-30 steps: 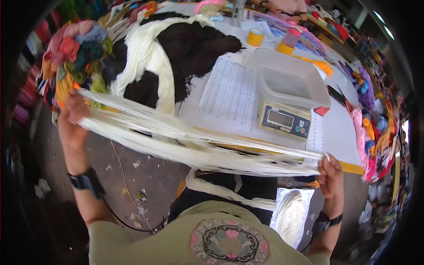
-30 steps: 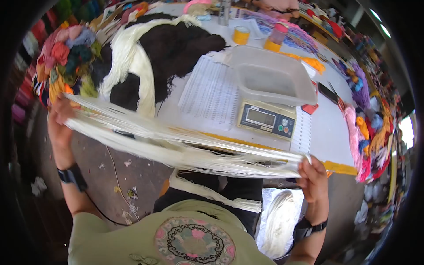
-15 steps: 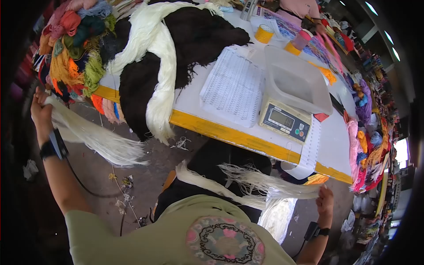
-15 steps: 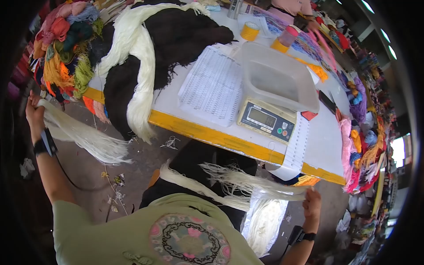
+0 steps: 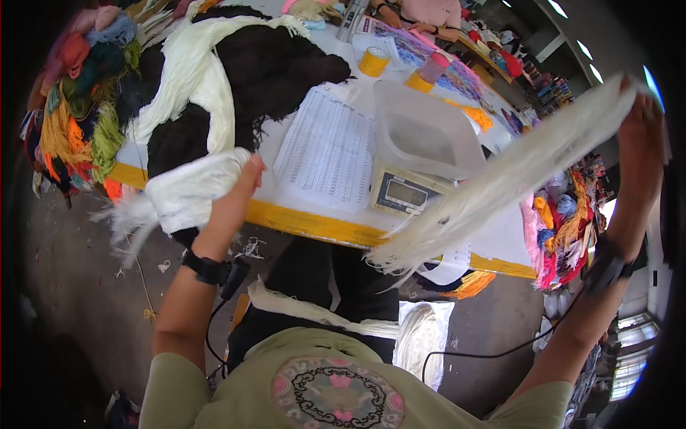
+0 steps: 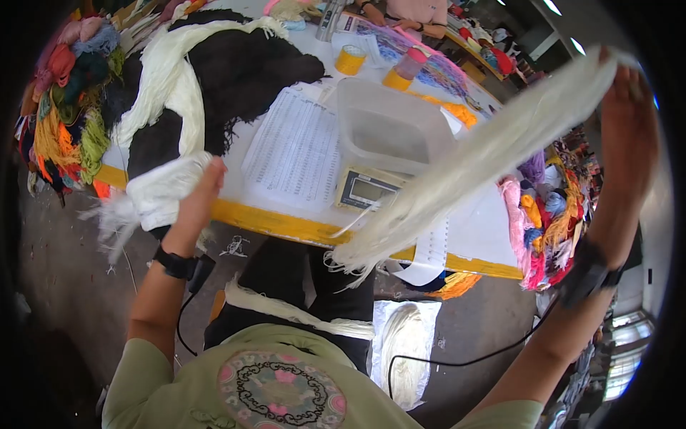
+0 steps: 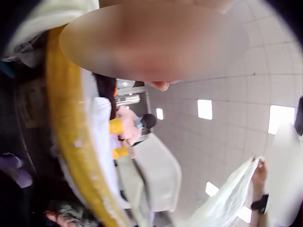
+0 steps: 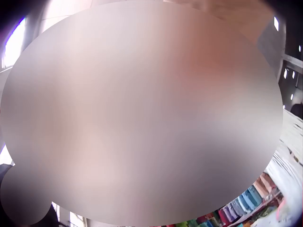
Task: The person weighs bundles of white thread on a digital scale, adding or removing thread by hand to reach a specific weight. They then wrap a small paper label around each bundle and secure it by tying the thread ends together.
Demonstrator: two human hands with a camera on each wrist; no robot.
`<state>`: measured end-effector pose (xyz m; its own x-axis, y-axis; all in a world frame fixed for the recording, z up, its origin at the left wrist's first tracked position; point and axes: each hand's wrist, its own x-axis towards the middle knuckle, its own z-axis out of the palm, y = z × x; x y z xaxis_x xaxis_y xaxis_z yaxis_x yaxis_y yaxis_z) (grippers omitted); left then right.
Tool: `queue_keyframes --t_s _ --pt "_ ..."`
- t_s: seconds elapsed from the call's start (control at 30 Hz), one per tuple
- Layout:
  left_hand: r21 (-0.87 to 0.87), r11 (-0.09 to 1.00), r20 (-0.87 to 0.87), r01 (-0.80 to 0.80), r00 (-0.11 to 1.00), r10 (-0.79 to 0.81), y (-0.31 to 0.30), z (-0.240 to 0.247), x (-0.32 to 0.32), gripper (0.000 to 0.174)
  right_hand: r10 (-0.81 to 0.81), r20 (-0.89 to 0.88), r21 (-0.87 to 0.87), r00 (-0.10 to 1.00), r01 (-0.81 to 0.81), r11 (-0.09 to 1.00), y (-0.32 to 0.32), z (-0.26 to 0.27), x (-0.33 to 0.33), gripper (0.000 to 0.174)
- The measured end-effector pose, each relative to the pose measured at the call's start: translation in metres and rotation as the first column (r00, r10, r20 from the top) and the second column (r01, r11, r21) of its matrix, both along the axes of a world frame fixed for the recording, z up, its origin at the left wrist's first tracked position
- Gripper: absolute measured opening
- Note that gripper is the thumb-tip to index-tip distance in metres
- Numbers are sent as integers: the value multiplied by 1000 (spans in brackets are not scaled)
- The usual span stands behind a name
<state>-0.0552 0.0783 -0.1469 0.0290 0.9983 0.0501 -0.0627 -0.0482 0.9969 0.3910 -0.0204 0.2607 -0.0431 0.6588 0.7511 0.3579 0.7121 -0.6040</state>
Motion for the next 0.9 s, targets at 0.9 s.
queue_keyframes --t_s 0.9 --pt "128 986 -281 -103 950 135 -3 -12 9 26 -383 710 -35 591 573 819 -28 -292 -65 50"
